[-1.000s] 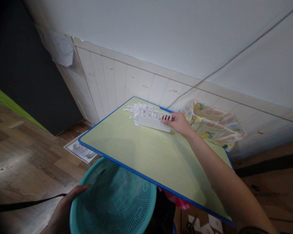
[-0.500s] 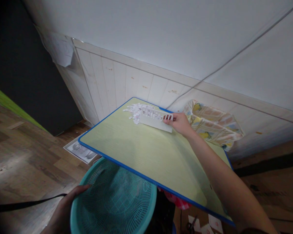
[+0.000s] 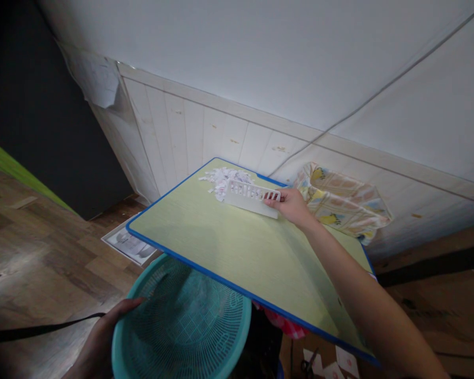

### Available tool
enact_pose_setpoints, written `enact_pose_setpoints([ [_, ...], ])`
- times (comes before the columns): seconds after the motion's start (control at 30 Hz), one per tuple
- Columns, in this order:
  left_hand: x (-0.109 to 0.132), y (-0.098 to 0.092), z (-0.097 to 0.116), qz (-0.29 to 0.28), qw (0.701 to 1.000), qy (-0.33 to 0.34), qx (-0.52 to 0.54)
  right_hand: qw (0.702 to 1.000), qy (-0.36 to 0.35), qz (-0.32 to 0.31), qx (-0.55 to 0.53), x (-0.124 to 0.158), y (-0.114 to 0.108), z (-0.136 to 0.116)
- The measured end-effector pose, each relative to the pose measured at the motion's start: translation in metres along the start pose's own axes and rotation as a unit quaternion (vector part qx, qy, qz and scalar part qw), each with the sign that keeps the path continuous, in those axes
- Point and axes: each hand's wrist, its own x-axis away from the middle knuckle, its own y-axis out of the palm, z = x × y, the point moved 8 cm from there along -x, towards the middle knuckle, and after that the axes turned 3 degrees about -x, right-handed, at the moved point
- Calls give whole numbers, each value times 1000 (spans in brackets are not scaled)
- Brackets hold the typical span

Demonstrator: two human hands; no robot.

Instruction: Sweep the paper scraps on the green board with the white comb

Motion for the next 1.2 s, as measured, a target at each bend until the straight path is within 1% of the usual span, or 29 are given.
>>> enact_pose_setpoints([
  [0.13, -1, 0, 1, -4, 1000, 9, -2, 1000, 5, -19, -21, 6, 12, 2],
  [0.3, 0, 2, 2, -13, 1000, 20, -13, 1000, 2, 13, -21, 6, 23, 4],
  [0.47, -4, -3, 2, -14, 1000, 15, -8, 1000, -17, -1, -23, 4, 43, 1],
  [0.6, -8, -6, 1, -20, 1000, 14, -12, 998, -35, 33, -29, 2, 52, -4],
  [0.73, -9, -5, 0, -22, 1000, 10, -14, 996, -53, 67, 17, -4, 57, -11],
  [0.9, -5, -3, -1, -21, 1000, -1, 18, 994, -54, 60, 76, -7, 56, -18],
  [1.07, -7, -4, -1, -30, 999, -3, 15, 993, -51, 60, 89, -3, 51, -24],
  [1.2, -9, -5, 0, -37, 999, 2, 9, 996, -51, 29, 73, 2, 54, -26],
])
